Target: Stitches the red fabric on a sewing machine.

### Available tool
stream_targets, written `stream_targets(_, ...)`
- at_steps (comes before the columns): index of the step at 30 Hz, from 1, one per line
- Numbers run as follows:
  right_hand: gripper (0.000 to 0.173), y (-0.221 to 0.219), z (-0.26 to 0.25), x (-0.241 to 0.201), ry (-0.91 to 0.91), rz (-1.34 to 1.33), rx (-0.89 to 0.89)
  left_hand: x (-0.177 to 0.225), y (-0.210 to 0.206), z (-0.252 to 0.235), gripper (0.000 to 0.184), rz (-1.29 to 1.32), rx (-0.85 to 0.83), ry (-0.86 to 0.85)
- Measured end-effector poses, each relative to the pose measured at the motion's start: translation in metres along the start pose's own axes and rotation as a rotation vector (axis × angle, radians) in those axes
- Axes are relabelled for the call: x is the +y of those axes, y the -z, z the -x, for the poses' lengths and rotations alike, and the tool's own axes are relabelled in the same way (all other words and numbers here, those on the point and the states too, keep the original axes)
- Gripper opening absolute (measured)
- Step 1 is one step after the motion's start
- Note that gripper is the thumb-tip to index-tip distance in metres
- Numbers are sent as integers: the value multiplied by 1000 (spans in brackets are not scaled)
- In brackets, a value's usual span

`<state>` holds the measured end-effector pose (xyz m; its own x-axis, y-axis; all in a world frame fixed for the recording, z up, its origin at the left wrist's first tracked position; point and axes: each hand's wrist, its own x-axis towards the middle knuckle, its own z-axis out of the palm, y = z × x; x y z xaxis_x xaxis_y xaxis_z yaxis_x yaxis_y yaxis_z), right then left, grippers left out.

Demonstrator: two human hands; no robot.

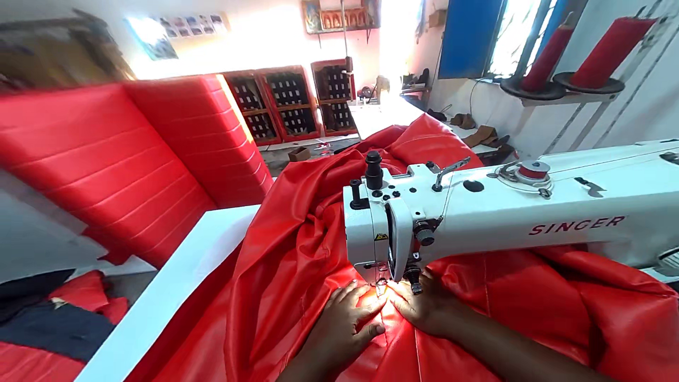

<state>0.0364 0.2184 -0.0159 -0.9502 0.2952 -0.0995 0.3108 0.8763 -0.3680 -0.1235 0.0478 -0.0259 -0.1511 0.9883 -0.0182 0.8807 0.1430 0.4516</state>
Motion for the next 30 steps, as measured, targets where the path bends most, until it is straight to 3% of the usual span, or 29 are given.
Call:
stream_targets(3,53,-3,3,3,48,21,7,-4,-6,7,49,60,104,-148)
stream_targets(6,51,-13,13,10,180,-45,127,-8,-9,16,50,92,99,-260)
stream_targets(14,58,-2,41,28,318,-106,-51,-11,-9,18,50,92,42,-261)
stream_targets(24,57,7,18,43,351,-80,-8,-16,-3,-1,48,133,113,-208)
stream_targets(30,51,23,6,40,266,-26,7,-28,9,-20,52,174,52,-190)
